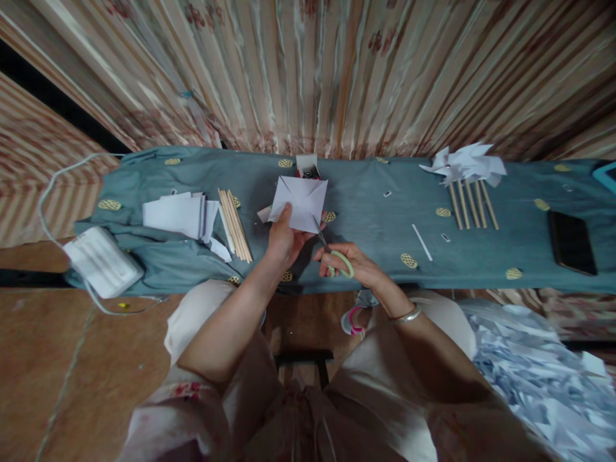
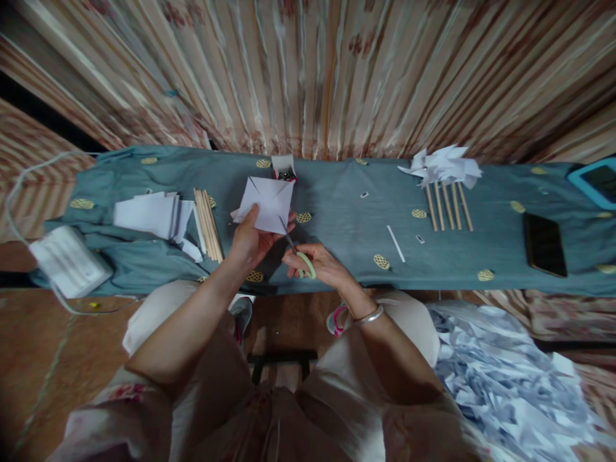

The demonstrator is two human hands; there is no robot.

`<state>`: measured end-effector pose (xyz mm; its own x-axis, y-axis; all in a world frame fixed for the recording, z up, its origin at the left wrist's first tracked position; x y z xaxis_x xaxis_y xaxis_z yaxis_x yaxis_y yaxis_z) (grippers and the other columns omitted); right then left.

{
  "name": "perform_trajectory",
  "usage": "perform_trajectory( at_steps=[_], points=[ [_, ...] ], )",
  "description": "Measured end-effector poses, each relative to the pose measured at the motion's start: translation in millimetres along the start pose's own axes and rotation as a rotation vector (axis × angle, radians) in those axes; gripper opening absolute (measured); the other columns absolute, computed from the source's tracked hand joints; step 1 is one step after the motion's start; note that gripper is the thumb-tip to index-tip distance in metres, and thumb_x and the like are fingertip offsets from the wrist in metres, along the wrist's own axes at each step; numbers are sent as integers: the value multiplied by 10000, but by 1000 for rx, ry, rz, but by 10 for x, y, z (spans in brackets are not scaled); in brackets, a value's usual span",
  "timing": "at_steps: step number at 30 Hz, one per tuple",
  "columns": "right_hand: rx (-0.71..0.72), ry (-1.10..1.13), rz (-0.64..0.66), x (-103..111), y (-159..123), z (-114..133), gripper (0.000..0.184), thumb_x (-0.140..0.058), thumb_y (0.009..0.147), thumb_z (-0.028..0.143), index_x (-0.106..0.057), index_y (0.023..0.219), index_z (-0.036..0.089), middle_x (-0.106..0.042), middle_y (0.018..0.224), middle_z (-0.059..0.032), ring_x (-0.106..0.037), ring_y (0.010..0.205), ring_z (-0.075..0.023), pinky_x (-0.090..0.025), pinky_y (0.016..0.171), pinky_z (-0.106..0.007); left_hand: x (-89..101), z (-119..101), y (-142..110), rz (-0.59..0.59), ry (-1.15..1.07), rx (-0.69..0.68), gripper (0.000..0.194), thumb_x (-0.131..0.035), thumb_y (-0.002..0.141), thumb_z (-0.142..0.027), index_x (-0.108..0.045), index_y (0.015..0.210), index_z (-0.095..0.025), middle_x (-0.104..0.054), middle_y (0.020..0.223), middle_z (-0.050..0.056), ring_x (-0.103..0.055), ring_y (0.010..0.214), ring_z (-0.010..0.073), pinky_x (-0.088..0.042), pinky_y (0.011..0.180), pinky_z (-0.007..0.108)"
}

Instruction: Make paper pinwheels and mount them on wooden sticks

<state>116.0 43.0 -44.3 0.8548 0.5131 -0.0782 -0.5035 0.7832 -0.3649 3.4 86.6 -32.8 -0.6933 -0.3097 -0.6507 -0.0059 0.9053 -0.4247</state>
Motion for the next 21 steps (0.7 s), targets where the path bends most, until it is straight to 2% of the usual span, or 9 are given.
perform_trajectory(
  at_steps=[6, 13, 21],
  points=[
    [25, -19, 4, 2, -4, 21, 588, -740, 630, 720, -651, 813, 168, -666, 635, -9, -526, 538, -98, -402, 506, -228, 3, 22, 6, -3, -27, 27, 481, -498, 982, -379, -472, 1388, -122, -733, 1118, 161, -730, 990, 268, -573, 917, 449],
    [19, -34, 6, 2, -10, 24, 602, -730, 635, 731, -659, 817, 162, -672, 646, -19, -527, 542, -100, -413, 517, -232, 20, -4, -2, -22, 7, -28, 478, -541, 965, -378, -488, 1386, -158, -748, 1075, 118, -735, 979, 253, -595, 874, 388],
    [35, -40, 13, 7, -12, 31, 565, -723, 666, 709, -663, 832, 172, -669, 643, -10, -528, 532, -97, -414, 510, -231, 30, 2, 12, -17, 25, -39, 455, -504, 982, -363, -489, 1377, -139, -742, 1097, 135, -736, 977, 257, -579, 901, 411]
  ],
)
Point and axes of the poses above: each hand's wrist, its own y-axis towards the middle knuckle, its own x-axis out of the back of the hand, z = x × y, the point moved 9 cm from there along y, towards the middle knuckle
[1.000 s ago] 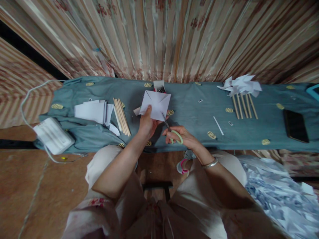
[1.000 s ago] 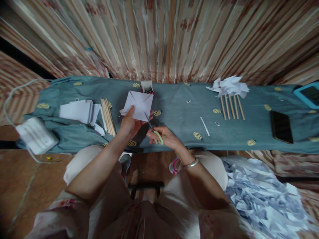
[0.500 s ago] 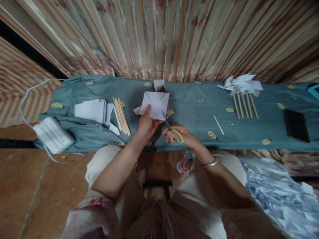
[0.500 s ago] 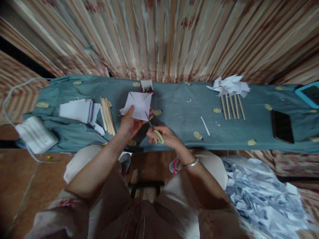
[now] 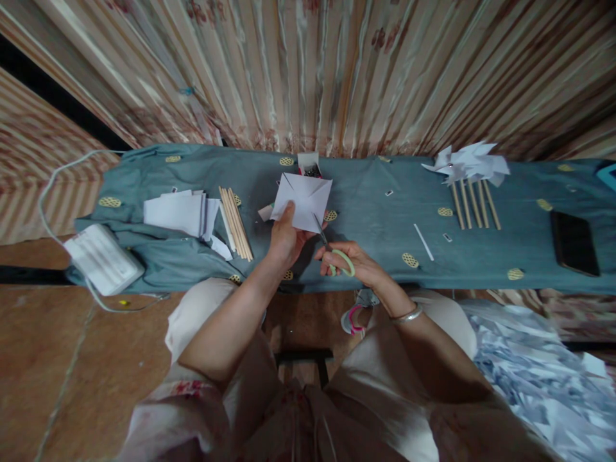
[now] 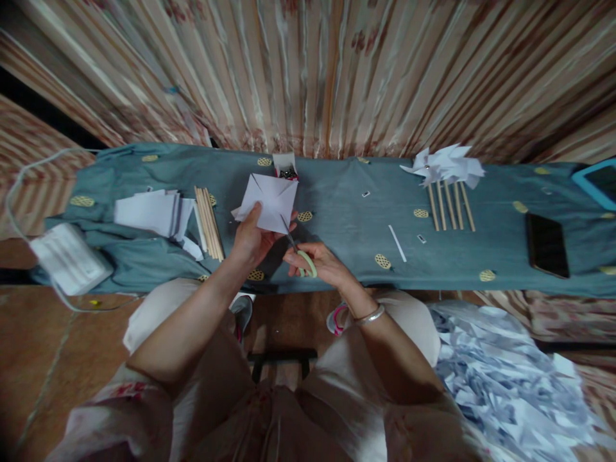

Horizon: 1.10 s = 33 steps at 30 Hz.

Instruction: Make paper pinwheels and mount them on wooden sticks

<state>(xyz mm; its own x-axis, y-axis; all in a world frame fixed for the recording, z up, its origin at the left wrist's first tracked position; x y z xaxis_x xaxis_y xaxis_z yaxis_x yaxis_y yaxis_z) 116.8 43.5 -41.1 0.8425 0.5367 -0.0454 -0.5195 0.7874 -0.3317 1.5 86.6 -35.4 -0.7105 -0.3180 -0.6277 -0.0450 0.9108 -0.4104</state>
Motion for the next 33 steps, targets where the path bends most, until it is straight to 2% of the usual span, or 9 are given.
perform_trajectory(
  at_steps=[11, 17, 25, 33],
  points=[
    [-11, 8, -11, 0, 10, -8, 581, -738, 633, 724, -661, 794, 171, -658, 615, -5, -512, 517, -93, -401, 494, -231, -8, 9, -6, 1, 1, 10, 431, -502, 981, -356, -504, 1357, -145, -753, 1043, 117, -742, 935, 242, -584, 882, 395],
    [-4, 13, -11, -4, 13, -7, 564, -740, 642, 710, -661, 802, 175, -647, 595, 9, -500, 501, -89, -388, 482, -231, -12, 4, -10, 14, 10, 3, 429, -454, 996, -335, -483, 1374, -134, -750, 1074, 131, -740, 960, 258, -578, 900, 434],
    [-10, 54, -9, -10, 46, -59, 520, -798, 612, 652, -666, 775, 176, -628, 570, 14, -495, 502, -87, -374, 476, -227, -2, -12, -8, 3, -10, 0, 456, -504, 980, -352, -472, 1395, -167, -748, 1091, 114, -734, 992, 254, -580, 901, 407],
    [-38, 99, -28, 0, 74, -143, 492, -847, 582, 594, -672, 766, 172, -616, 551, 23, -519, 496, -85, -385, 480, -221, 10, -13, -5, -9, -13, 5, 457, -530, 971, -363, -486, 1384, -172, -740, 1116, 120, -731, 998, 268, -575, 914, 441]
  ],
)
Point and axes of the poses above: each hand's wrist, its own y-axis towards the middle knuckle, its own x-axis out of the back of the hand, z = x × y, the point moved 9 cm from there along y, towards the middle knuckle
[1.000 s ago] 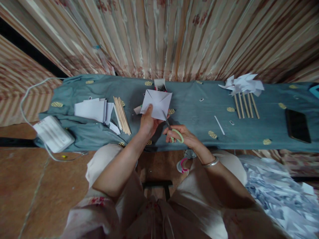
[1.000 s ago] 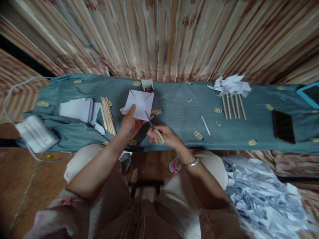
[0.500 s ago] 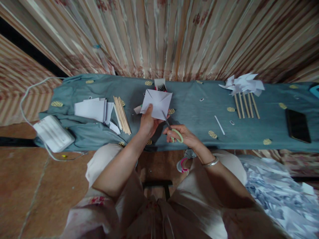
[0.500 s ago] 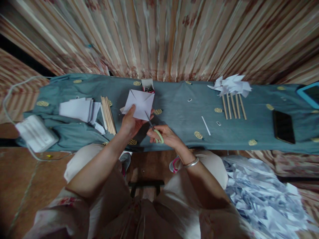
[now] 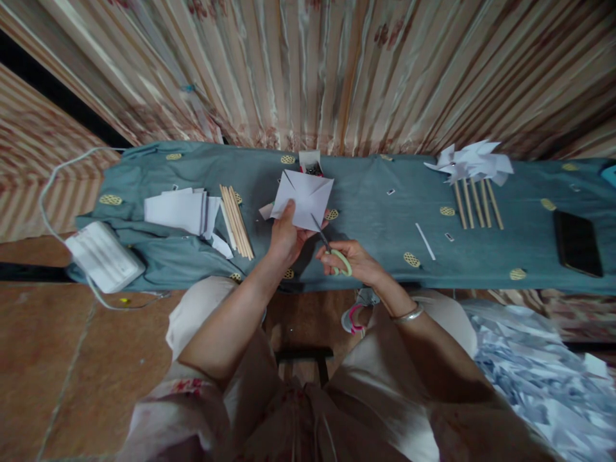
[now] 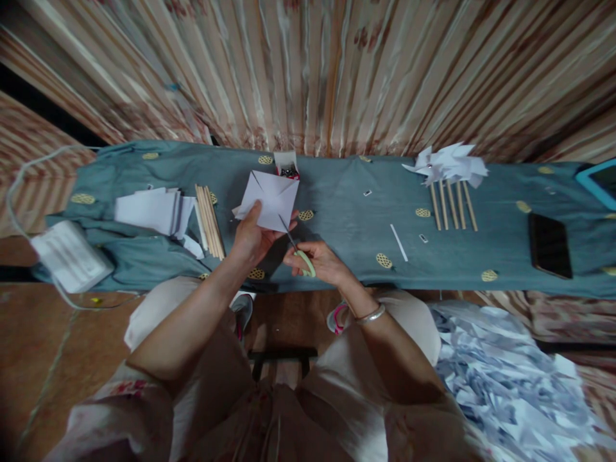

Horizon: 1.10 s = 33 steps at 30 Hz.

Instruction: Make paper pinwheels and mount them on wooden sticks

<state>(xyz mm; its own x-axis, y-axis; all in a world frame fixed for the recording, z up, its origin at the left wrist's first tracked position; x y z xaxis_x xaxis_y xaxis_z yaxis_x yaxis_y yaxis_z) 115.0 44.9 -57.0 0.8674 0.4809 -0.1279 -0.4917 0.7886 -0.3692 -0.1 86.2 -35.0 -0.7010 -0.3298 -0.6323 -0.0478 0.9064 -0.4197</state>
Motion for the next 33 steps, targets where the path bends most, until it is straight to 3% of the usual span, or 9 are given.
perform_trajectory(
  at_steps=[14, 21, 28, 33],
  points=[
    [13, -10, -17, 21, -2, 15, 523, -817, 595, 629, -665, 789, 167, -639, 554, 28, -514, 493, -73, -373, 473, -202, -64, 58, -60, 39, 8, 47, 440, -482, 996, -311, -464, 1394, -123, -744, 1124, 143, -722, 1040, 272, -578, 937, 438],
    [9, 8, -29, 27, 13, 7, 536, -833, 563, 630, -663, 772, 166, -617, 531, 37, -508, 485, -70, -376, 477, -204, -99, 53, -71, 39, 11, 46, 433, -365, 1029, -266, -420, 1425, -100, -758, 1064, 142, -724, 1039, 258, -593, 908, 416],
    [2, 4, -45, 28, 8, 14, 540, -840, 548, 623, -659, 767, 163, -609, 520, 41, -499, 481, -69, -373, 481, -205, -80, 77, -49, 59, 0, 42, 455, -463, 1001, -315, -435, 1411, -118, -742, 1124, 155, -726, 1033, 272, -585, 922, 427],
    [20, -2, -52, 44, 9, 24, 530, -819, 581, 629, -663, 789, 167, -622, 549, 31, -520, 499, -79, -389, 487, -211, -87, 141, -60, 82, 10, 64, 418, -423, 1010, -293, -457, 1390, -124, -744, 1111, 144, -728, 1022, 266, -593, 902, 423]
  ],
)
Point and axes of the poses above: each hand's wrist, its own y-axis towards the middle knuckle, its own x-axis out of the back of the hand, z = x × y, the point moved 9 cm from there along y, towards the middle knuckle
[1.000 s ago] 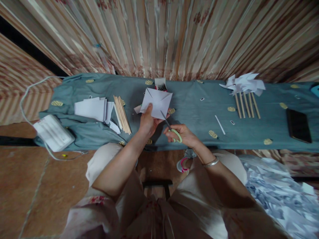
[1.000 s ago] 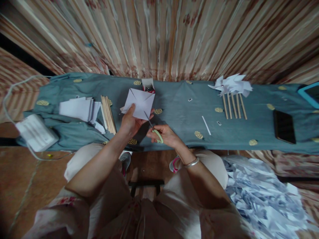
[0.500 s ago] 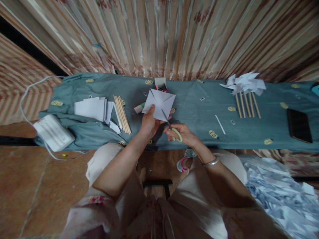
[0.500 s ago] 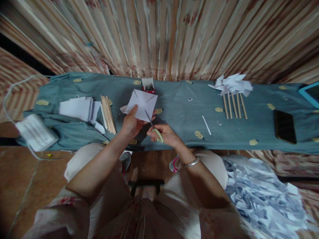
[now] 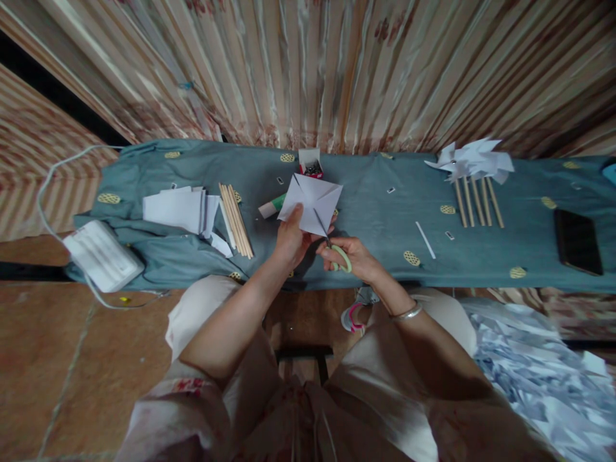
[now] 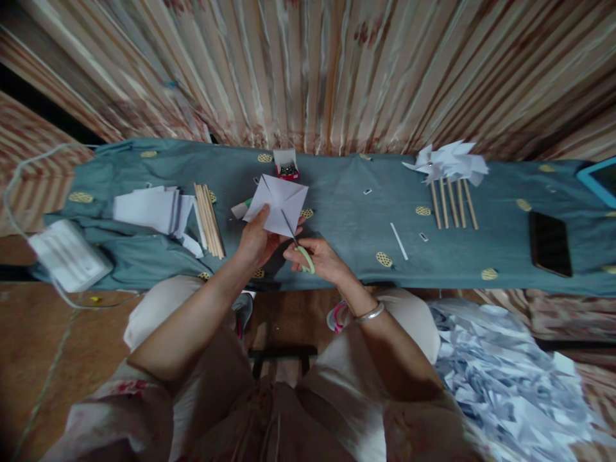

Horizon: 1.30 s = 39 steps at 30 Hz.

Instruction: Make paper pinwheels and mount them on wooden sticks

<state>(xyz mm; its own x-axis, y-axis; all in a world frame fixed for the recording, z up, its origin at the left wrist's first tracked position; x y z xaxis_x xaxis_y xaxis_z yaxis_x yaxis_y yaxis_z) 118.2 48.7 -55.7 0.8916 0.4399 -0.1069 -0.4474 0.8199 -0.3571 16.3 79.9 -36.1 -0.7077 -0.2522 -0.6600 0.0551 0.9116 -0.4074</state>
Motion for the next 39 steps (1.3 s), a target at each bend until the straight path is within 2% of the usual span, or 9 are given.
perform_trajectory(
  at_steps=[8, 13, 17, 22, 31, 39],
  points=[
    [15, 7, -12, 11, 24, -5, 513, -843, 558, 606, -661, 746, 165, -603, 535, 35, -512, 487, -75, -393, 484, -214, 6, 5, 4, -4, 2, -7, 425, -444, 998, -294, -459, 1386, -122, -734, 1136, 161, -726, 1029, 284, -577, 926, 456],
    [28, 21, -27, 21, 46, -7, 506, -858, 542, 589, -665, 728, 160, -585, 507, 43, -504, 468, -72, -391, 472, -217, -4, -3, 2, 2, 7, -5, 424, -396, 1015, -299, -451, 1392, -113, -746, 1112, 152, -730, 1020, 269, -584, 916, 430],
    [13, 18, -31, 23, 42, -8, 493, -868, 540, 566, -662, 732, 162, -589, 518, 44, -510, 473, -72, -411, 484, -216, -6, -11, -6, 7, 23, -8, 446, -426, 1006, -314, -432, 1410, -124, -747, 1114, 145, -734, 1004, 268, -583, 920, 444],
    [22, -1, -31, 26, 29, 8, 488, -859, 558, 572, -657, 731, 163, -598, 521, 43, -507, 474, -67, -408, 480, -208, 1, -20, -20, -10, 39, -14, 401, -381, 1020, -285, -474, 1371, -115, -748, 1104, 143, -742, 974, 253, -588, 910, 422],
    [6, 25, -41, 9, 29, 28, 482, -883, 513, 547, -642, 695, 172, -576, 506, 55, -518, 473, -75, -425, 482, -222, 17, -3, 5, -15, 10, -1, 453, -485, 990, -346, -483, 1380, -115, -740, 1133, 165, -722, 1046, 287, -580, 929, 435],
    [-1, 15, -38, 2, 29, 33, 485, -877, 510, 555, -631, 687, 176, -569, 492, 60, -510, 459, -74, -417, 471, -219, 13, -8, -14, -36, 20, 3, 448, -456, 1003, -337, -479, 1392, -115, -737, 1141, 160, -722, 1041, 282, -590, 908, 427]
  ],
)
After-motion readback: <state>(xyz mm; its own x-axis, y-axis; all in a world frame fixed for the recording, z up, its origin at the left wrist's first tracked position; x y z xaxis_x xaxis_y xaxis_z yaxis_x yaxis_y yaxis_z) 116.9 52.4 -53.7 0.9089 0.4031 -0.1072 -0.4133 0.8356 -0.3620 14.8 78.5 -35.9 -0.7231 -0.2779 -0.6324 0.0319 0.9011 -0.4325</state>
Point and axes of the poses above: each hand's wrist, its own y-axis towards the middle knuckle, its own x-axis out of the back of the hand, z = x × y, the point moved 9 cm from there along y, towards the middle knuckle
